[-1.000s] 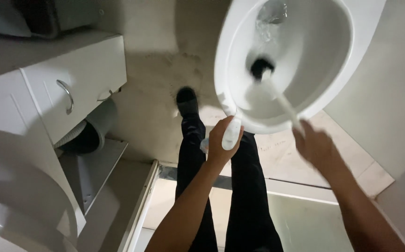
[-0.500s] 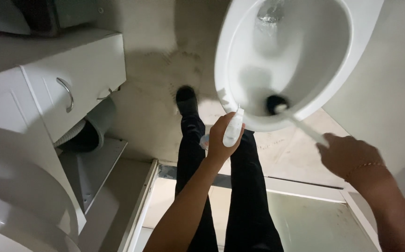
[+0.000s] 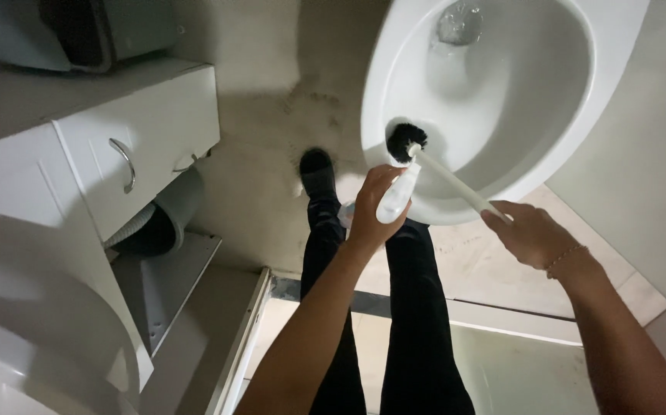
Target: Cleaning the inside of a toilet bowl using a spray cleaner and a toilet brush.
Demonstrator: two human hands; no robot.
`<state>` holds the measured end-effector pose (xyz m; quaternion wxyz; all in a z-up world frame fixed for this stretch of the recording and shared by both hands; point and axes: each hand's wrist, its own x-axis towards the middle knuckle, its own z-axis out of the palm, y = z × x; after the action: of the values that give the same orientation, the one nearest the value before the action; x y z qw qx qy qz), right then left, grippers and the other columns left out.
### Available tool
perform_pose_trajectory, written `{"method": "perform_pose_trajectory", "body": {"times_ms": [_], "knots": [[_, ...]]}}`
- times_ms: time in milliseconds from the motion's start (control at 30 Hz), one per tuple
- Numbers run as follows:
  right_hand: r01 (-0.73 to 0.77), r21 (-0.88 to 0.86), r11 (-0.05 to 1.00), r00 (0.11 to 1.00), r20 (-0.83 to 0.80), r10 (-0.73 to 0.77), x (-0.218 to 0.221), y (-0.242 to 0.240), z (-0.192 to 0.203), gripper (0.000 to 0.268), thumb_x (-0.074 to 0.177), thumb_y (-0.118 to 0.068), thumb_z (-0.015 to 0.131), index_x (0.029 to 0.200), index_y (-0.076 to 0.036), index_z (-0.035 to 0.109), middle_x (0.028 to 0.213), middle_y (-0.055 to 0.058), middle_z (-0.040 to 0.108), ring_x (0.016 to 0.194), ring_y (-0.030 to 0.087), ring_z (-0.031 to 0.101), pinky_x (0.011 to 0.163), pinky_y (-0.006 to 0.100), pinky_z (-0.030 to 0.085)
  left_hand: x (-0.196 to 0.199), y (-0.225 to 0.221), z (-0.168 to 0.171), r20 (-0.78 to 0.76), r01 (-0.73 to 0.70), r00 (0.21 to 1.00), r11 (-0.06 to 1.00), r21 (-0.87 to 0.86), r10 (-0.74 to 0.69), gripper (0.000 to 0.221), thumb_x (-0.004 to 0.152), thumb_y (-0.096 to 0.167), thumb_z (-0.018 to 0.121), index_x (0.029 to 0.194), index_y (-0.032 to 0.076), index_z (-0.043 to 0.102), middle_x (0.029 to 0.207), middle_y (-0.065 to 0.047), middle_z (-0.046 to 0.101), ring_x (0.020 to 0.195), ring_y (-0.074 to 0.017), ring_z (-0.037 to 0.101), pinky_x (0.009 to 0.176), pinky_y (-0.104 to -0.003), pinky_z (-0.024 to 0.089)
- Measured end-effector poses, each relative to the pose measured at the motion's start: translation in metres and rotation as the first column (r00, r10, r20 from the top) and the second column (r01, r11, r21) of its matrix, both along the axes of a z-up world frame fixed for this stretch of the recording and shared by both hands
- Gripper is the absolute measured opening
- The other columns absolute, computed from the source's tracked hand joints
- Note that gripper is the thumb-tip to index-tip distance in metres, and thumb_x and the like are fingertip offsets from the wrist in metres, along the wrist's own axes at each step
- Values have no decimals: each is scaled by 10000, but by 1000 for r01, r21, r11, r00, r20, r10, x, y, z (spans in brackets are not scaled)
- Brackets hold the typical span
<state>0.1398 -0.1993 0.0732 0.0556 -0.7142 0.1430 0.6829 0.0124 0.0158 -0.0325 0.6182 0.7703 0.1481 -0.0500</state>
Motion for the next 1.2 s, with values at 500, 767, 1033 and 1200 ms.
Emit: {"method": "perform_pose_trajectory", "body": {"times_ms": [500, 767, 1033, 1200], "knots": [[367, 299, 881, 829, 324, -455, -23, -19, -96, 545, 1057, -425, 494, 1409, -20, 587, 650, 160, 592, 494, 223, 564, 379, 356, 469, -26, -11, -69, 192, 85, 979, 989, -117, -62, 392, 808, 98, 766, 1194, 52, 715, 1213, -180, 704, 1191, -373, 650, 1086, -477, 425], [203, 369, 907, 747, 540, -387, -28, -26, -150, 614, 1054, -473, 463, 1432, -3, 574, 1282, 278, 665, 1249, 436, 608, 1043, 581, 490, -23, -35, -62, 170, -41, 984, 996, -74, 53, 352, 759, -13, 754, 1091, 105, 762, 1313, -111, 710, 1179, -293, 684, 1049, -405, 433], [-4, 133, 991, 855, 514, -65, 13, -13, -215, 657, 1064, -463, 361, 1536, -14, 447, 1428, 244, 596, 1213, 395, 650, 1006, 519, 560, -31, -34, -85, 126, -65, 968, 707, -705, 215, 463, 762, -2, 696, 1221, -59, 682, 1356, -291, 618, 1192, -406, 629, 1121, -586, 434], [-234, 60, 970, 753, 643, 142, 9, -7, -239, 389, 1097, -308, 391, 1188, 23, 573, 845, 196, 719, 652, 322, 706, 644, 423, 602, -35, -29, -51, 170, 130, 975, 989, 70, -140, 363, 704, -36, 730, 1055, 42, 679, 1375, -125, 660, 1181, -272, 643, 1068, -435, 385]]}}
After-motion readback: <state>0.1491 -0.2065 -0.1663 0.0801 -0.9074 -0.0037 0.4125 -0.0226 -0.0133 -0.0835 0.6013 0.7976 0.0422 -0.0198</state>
